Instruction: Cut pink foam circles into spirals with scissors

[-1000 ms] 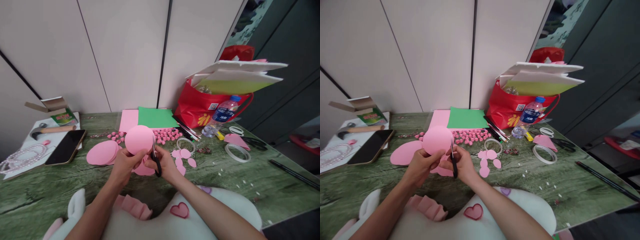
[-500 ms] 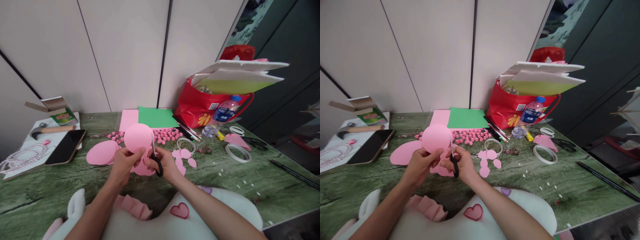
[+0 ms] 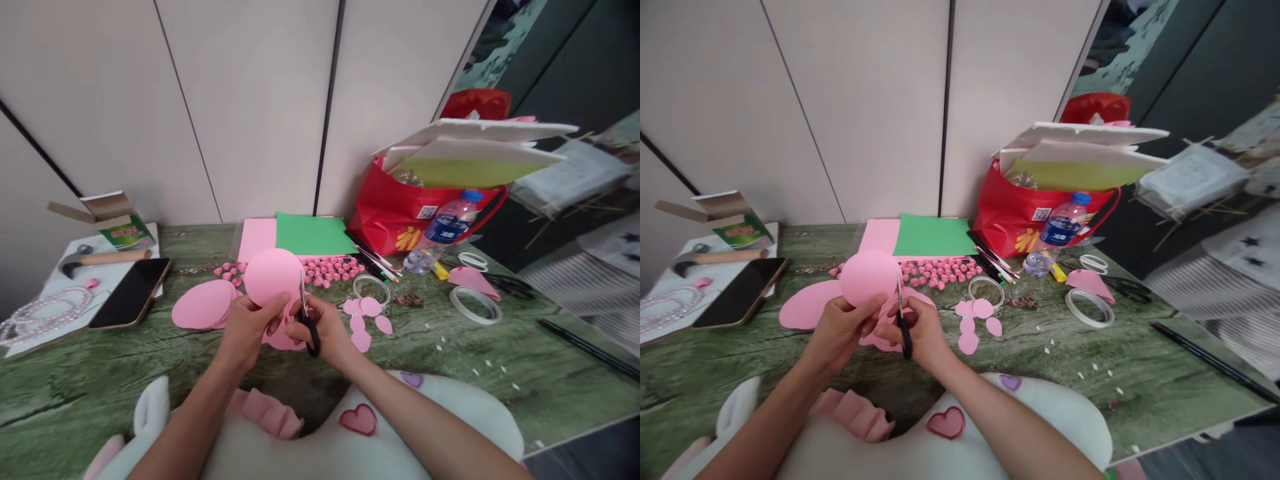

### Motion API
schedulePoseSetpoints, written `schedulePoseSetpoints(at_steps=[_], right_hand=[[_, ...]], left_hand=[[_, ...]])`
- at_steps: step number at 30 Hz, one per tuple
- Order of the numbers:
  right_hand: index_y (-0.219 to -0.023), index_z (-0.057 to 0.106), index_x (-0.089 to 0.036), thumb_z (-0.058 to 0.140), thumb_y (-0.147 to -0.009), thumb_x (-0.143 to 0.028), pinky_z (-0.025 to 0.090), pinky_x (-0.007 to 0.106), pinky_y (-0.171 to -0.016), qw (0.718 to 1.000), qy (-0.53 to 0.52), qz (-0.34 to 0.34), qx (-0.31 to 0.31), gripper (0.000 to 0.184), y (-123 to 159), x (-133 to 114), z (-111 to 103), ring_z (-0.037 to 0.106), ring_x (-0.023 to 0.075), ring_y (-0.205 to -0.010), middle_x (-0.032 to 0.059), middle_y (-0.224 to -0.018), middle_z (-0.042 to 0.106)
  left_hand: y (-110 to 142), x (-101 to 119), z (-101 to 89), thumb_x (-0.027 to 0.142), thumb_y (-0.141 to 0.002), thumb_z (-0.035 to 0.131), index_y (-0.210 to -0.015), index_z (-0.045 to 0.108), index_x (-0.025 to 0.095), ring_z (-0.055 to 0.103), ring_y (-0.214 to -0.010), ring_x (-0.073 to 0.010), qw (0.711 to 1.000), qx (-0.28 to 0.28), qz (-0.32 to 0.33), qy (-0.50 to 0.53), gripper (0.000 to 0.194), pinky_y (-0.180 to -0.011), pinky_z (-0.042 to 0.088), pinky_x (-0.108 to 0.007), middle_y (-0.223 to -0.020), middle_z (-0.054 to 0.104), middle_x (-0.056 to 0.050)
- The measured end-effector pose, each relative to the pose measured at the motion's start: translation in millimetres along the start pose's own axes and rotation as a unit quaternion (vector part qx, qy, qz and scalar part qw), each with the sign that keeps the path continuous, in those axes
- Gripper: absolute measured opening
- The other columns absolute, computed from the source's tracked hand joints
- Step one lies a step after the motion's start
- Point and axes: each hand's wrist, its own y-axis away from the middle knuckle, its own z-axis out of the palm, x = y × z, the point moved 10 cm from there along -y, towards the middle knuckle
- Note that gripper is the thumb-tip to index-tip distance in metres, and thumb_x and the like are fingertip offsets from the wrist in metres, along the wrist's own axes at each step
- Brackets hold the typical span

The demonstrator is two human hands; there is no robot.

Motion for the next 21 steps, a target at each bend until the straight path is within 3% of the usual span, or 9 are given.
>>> schedulePoseSetpoints(at_steps=[7, 16, 21], right_hand=[[-0.076, 0.046, -0.017, 0.072, -0.050, -0.034, 0.032, 0.019, -0.045, 0.999, 0.006, -0.034, 0.004, 0.041, -2.1, -8.8, -3.8, 0.041, 0.0073, -0.051, -0.0035, -0.060, 0.049], [-0.073, 0.042, -0.018, 0.072, -0.050, -0.033, 0.026, 0.018, -0.042, 0.999, 0.005, -0.032, 0.010, 0.041, -2.1, -9.8, -3.9, 0.032, 0.0053, -0.046, -0.0069, -0.054, 0.040], [-0.073, 0.044, -0.017, 0.072, -0.050, -0.033, 0.027, 0.018, -0.043, 0.999, 0.007, -0.033, 0.013, 0.040, -2.5, -10.0, -4.4, 0.034, 0.0057, -0.046, -0.0067, -0.052, 0.043]], left_hand=[[1.8, -1.6, 2.9, 0.028, -0.059, 0.065, -0.047, 0.052, 0.012, 0.029, -0.032, -0.0029, 0.999, -0.006, -0.011, -0.032, 0.025, -0.033, 0.019, -0.018, -0.033, 0.038, 0.007], [1.2, 1.2, 2.9, 0.030, -0.057, 0.066, -0.048, 0.052, 0.011, 0.030, -0.033, -0.0035, 1.000, -0.006, 0.000, -0.026, 0.025, -0.033, 0.019, -0.019, -0.034, 0.039, 0.006], [0.9, 0.4, 2.9, 0.029, -0.058, 0.066, -0.049, 0.052, 0.012, 0.031, -0.033, -0.0036, 1.000, -0.007, 0.000, -0.024, 0.024, -0.034, 0.019, -0.019, -0.034, 0.039, 0.006]])
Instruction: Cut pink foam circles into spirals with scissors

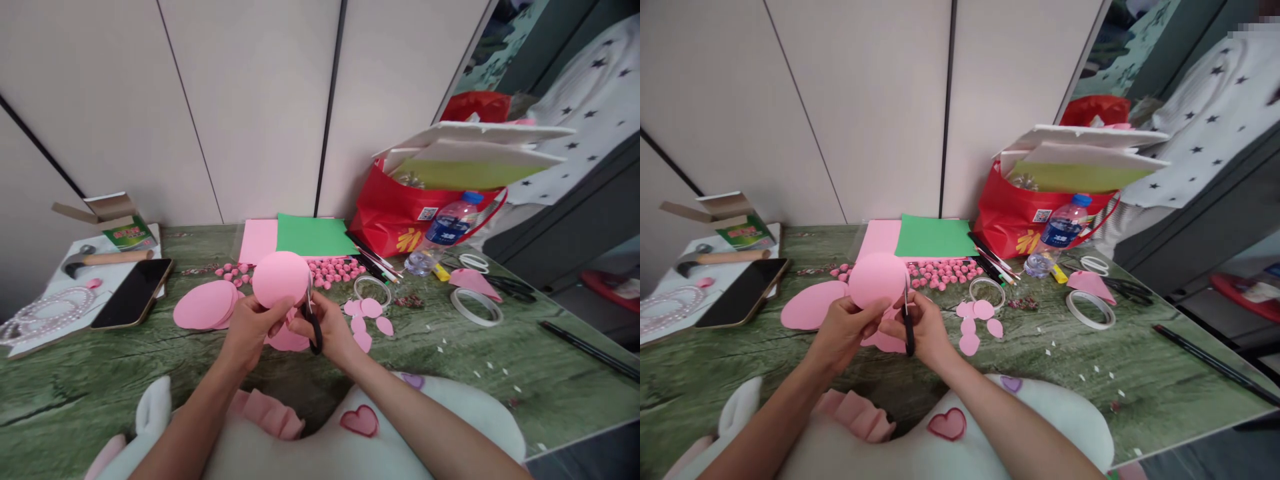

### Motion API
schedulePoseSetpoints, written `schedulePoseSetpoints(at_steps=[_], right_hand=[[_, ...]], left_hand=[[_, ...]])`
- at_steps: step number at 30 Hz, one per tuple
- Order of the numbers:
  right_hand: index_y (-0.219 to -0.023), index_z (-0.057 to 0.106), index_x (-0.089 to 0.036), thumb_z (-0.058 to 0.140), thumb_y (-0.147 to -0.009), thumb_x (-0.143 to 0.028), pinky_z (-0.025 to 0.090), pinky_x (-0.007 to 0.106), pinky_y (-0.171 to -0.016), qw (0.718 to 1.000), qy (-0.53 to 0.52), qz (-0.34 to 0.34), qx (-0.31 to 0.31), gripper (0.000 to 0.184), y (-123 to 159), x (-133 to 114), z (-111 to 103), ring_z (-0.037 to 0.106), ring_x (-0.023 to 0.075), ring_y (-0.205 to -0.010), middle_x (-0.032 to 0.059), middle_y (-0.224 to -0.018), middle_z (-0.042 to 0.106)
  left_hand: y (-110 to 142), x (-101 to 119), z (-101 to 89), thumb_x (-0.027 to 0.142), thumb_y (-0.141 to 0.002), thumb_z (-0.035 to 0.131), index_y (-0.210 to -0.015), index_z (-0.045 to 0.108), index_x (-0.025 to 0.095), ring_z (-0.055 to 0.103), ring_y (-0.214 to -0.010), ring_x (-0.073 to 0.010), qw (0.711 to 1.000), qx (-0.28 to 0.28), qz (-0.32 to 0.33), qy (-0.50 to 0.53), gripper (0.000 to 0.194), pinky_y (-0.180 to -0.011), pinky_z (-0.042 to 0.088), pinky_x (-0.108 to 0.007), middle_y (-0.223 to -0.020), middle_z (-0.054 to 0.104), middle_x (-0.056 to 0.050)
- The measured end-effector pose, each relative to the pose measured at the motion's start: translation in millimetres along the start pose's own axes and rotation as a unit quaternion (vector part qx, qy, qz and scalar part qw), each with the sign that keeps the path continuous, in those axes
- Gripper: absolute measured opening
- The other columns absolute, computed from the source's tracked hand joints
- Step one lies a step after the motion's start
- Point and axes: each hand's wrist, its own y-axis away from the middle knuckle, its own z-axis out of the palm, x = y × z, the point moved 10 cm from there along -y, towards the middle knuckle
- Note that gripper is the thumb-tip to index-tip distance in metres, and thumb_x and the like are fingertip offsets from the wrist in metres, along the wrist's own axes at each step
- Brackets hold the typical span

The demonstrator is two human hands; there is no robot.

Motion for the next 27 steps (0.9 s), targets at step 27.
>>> schedulePoseSetpoints(at_steps=[27], right_hand=[[-0.067, 0.046, -0.017, 0.070, -0.053, -0.034, 0.032, 0.017, -0.035, 0.999, 0.003, 0.045, -0.010, 0.032, 4.3, 13.7, 4.5, 0.042, 0.0056, -0.034, -0.0064, -0.047, 0.049]], left_hand=[[1.0, 2.6, 4.0, 0.025, -0.063, 0.061, -0.051, 0.053, 0.012, 0.039, -0.034, -0.0049, 0.996, -0.023, -0.002, 0.090, 0.019, -0.034, 0.028, -0.019, -0.044, 0.050, 0.003]])
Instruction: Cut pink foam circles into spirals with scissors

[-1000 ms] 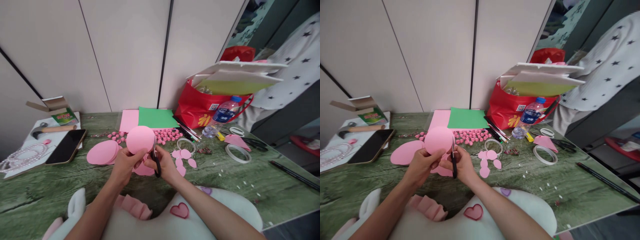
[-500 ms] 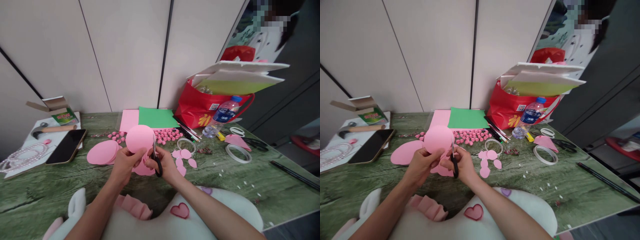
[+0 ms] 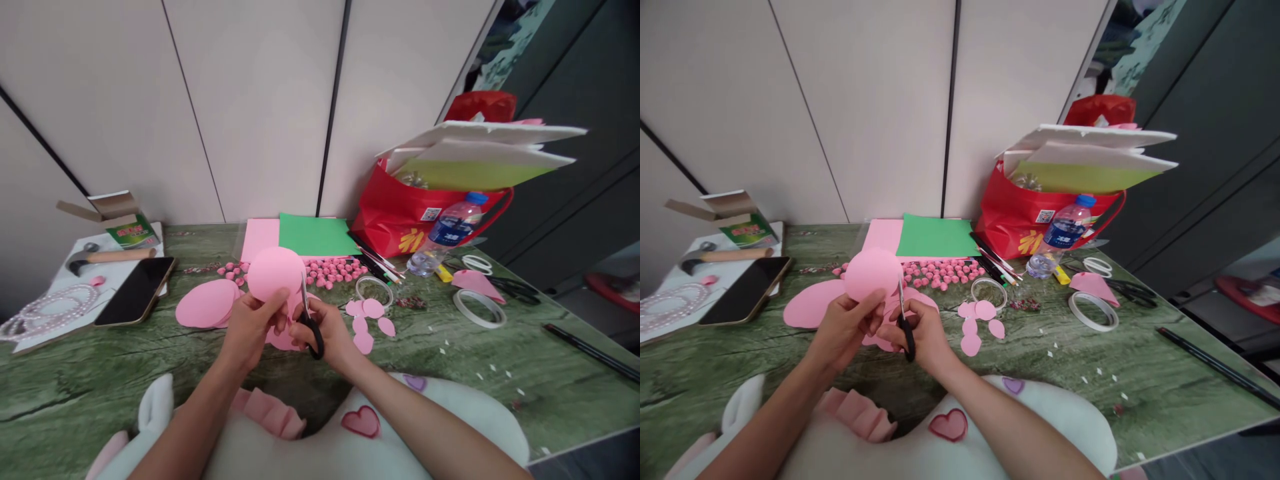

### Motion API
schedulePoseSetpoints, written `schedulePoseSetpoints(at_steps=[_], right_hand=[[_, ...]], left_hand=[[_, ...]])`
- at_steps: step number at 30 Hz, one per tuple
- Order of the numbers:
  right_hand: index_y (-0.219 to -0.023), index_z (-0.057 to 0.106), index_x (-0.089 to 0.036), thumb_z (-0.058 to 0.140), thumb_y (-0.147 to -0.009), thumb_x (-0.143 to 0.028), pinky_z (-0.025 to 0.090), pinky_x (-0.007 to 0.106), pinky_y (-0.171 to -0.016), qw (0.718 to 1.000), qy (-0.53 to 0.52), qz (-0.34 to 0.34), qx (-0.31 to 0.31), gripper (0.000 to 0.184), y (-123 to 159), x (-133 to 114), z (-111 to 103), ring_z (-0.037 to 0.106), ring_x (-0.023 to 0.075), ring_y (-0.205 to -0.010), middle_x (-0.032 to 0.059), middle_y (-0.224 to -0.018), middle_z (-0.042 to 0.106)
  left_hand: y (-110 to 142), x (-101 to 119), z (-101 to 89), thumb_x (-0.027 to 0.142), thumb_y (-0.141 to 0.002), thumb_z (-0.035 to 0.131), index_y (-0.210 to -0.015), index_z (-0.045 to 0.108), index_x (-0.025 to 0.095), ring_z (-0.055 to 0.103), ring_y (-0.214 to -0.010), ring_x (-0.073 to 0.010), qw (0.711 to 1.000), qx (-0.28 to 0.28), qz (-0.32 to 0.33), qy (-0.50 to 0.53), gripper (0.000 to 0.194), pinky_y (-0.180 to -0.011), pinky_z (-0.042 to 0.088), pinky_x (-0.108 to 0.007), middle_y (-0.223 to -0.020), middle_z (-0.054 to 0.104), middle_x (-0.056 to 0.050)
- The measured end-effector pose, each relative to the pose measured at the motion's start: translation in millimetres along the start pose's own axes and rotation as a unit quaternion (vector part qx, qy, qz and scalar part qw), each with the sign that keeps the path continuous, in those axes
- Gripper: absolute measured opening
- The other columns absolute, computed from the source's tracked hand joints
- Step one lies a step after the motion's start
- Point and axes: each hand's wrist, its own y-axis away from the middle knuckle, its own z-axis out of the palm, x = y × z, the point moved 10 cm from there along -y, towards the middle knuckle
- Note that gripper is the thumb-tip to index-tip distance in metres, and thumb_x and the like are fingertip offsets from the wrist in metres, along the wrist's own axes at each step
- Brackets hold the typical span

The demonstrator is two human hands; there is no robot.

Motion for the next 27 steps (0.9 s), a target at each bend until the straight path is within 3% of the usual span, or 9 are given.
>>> schedulePoseSetpoints(at_steps=[5, 12, 21, 27], right_hand=[[-0.073, 0.045, -0.017, 0.071, -0.051, -0.032, 0.034, 0.018, -0.039, 1.000, -0.016, -0.003, -0.026, 0.037, 0.3, -1.6, 6.1, 0.042, 0.0059, -0.041, -0.0056, -0.052, 0.049], [-0.082, 0.040, -0.018, 0.074, -0.048, -0.025, 0.035, 0.018, -0.047, 0.999, -0.043, -0.018, 0.008, 0.049, -2.0, -8.7, -3.0, 0.044, 0.0073, -0.052, -0.0068, -0.057, 0.047], [-0.077, 0.040, -0.017, 0.073, -0.049, -0.025, 0.026, 0.016, -0.041, 0.999, -0.033, -0.021, 0.015, 0.044, -1.8, -10.5, -4.7, 0.035, 0.0045, -0.045, -0.0079, -0.053, 0.045], [-0.077, 0.043, -0.018, 0.073, -0.049, -0.028, 0.028, 0.016, -0.041, 1.000, -0.014, -0.015, 0.018, 0.042, -2.8, -6.8, -6.5, 0.038, 0.0048, -0.044, -0.0074, -0.053, 0.046]], left_hand=[[-1.2, -6.2, -7.7, 0.026, -0.060, 0.064, -0.044, 0.050, 0.011, 0.033, -0.032, -0.0032, 0.998, 0.026, -0.014, -0.050, 0.026, -0.033, 0.022, -0.018, -0.034, 0.042, 0.005], [-2.0, -8.6, -5.9, 0.026, -0.059, 0.066, -0.044, 0.050, 0.011, 0.031, -0.032, -0.0023, 0.997, 0.023, -0.025, -0.071, 0.026, -0.033, 0.019, -0.018, -0.033, 0.040, 0.006], [-1.8, -4.5, -4.0, 0.026, -0.060, 0.065, -0.041, 0.048, 0.012, 0.032, -0.033, -0.0031, 0.996, 0.020, -0.012, -0.084, 0.029, -0.035, 0.020, -0.019, -0.033, 0.040, 0.005], [-1.2, -4.1, -6.1, 0.026, -0.061, 0.065, -0.044, 0.047, 0.012, 0.030, -0.034, -0.0028, 0.997, 0.021, -0.005, -0.076, 0.028, -0.035, 0.019, -0.019, -0.034, 0.039, 0.006]])
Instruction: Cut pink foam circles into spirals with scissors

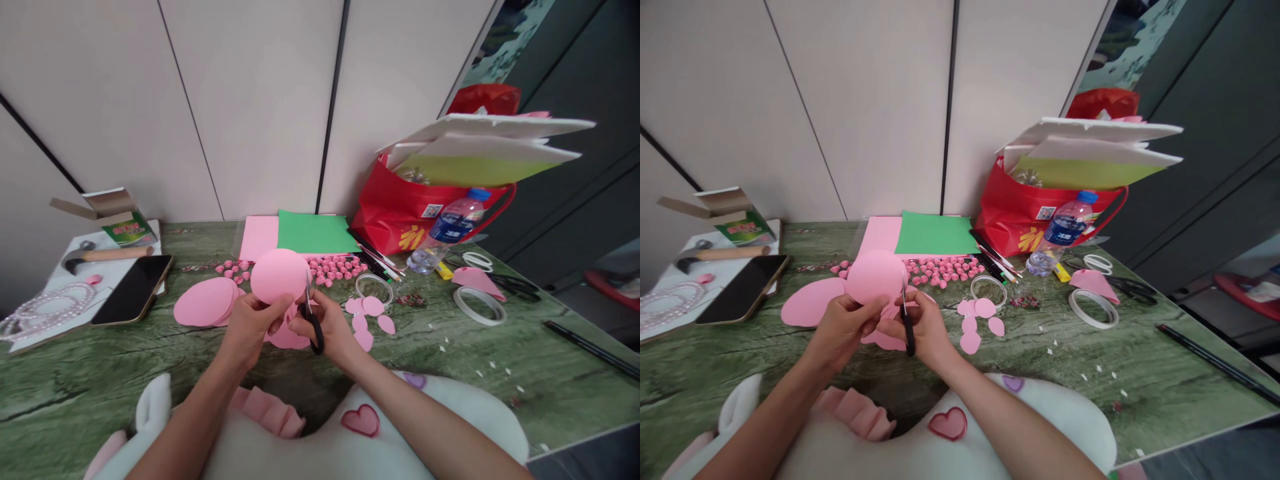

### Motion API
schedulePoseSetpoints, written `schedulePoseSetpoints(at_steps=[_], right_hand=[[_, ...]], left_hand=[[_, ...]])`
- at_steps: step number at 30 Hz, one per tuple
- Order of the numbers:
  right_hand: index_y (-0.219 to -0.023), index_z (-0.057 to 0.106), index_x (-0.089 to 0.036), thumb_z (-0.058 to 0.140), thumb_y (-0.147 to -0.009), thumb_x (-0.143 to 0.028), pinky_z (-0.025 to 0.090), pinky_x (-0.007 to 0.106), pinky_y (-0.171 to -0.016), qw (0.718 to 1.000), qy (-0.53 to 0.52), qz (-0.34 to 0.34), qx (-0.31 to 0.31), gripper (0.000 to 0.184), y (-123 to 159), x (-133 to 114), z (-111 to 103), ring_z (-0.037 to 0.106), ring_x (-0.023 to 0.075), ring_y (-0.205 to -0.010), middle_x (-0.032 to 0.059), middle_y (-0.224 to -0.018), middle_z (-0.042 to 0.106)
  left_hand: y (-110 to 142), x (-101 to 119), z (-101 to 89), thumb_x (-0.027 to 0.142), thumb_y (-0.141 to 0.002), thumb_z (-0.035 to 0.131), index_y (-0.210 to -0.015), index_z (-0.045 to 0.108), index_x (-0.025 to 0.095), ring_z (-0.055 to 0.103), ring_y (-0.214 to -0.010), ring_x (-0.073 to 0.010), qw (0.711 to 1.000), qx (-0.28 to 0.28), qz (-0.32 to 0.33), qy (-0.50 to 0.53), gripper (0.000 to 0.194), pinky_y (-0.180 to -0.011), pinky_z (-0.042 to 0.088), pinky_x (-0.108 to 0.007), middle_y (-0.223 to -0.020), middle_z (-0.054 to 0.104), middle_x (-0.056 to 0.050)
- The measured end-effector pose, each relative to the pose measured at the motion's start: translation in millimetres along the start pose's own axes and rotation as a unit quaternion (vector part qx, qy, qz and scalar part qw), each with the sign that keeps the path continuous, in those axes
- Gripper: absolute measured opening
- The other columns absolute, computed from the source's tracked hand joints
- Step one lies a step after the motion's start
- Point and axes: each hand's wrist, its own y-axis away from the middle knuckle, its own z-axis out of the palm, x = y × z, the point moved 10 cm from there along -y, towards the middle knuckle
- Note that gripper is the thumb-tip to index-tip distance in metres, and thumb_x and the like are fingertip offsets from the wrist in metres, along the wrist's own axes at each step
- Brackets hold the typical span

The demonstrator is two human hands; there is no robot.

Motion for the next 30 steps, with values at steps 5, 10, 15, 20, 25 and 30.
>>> schedulePoseSetpoints(at_steps=[5, 10, 15, 20, 25, 30], right_hand=[[-0.075, 0.044, -0.017, 0.071, -0.050, -0.031, 0.033, 0.017, -0.039, 1.000, 0.018, 0.015, 0.004, 0.039, 0.7, 3.2, -1.5, 0.042, 0.0057, -0.040, -0.0068, -0.050, 0.049], [-0.074, 0.045, -0.017, 0.070, -0.053, -0.032, 0.035, 0.017, -0.036, 0.999, 0.026, 0.019, 0.003, 0.036, 0.7, 5.4, -2.1, 0.044, 0.0060, -0.037, -0.0061, -0.049, 0.051], [-0.071, 0.045, -0.018, 0.070, -0.053, -0.035, 0.036, 0.017, -0.035, 0.999, 0.024, 0.022, 0.000, 0.036, 1.3, 7.8, -0.1, 0.044, 0.0060, -0.034, -0.0072, -0.045, 0.049], [-0.070, 0.044, -0.018, 0.071, -0.050, -0.036, 0.033, 0.017, -0.034, 0.999, 0.016, 0.038, -0.018, 0.038, 2.8, 11.5, 6.8, 0.043, 0.0057, -0.034, -0.0076, -0.046, 0.048], [-0.072, 0.043, -0.018, 0.072, -0.050, -0.035, 0.033, 0.017, -0.037, 0.999, 0.014, 0.033, -0.035, 0.041, 3.1, 8.5, 9.2, 0.043, 0.0059, -0.039, -0.0069, -0.049, 0.048], [-0.077, 0.042, -0.018, 0.073, -0.049, -0.030, 0.033, 0.018, -0.043, 1.000, 0.010, 0.001, -0.018, 0.044, 1.4, -1.3, 5.0, 0.041, 0.0062, -0.047, -0.0051, -0.057, 0.049]], left_hand=[[-0.3, 0.9, -1.3, 0.025, -0.061, 0.064, -0.045, 0.047, 0.013, 0.029, -0.034, -0.0025, 1.000, 0.003, 0.008, 0.014, 0.027, -0.036, 0.019, -0.019, -0.035, 0.037, 0.007], [0.3, 3.6, -0.8, 0.023, -0.061, 0.064, -0.049, 0.049, 0.013, 0.031, -0.034, -0.0030, 1.000, 0.003, 0.014, 0.027, 0.021, -0.035, 0.022, -0.018, -0.036, 0.040, 0.007], [1.8, 4.5, 8.3, 0.024, -0.065, 0.060, -0.056, 0.054, 0.013, 0.043, -0.037, -0.0060, 0.997, -0.036, 0.004, 0.071, 0.015, -0.036, 0.031, -0.019, -0.049, 0.054, 0.002], [0.6, 2.5, 6.7, 0.025, -0.065, 0.060, -0.051, 0.054, 0.011, 0.040, -0.035, -0.0049, 0.998, -0.032, 0.001, 0.056, 0.021, -0.036, 0.029, -0.018, -0.041, 0.050, 0.002], [-0.9, -2.2, -1.2, 0.027, -0.062, 0.063, -0.043, 0.049, 0.011, 0.033, -0.033, -0.0029, 1.000, 0.002, -0.004, 0.011, 0.028, -0.034, 0.023, -0.017, -0.034, 0.041, 0.005], [0.1, -3.9, 1.3, 0.028, -0.058, 0.066, -0.049, 0.054, 0.011, 0.031, -0.033, -0.0028, 1.000, -0.006, -0.015, -0.003, 0.023, -0.033, 0.020, -0.017, -0.036, 0.041, 0.006]])
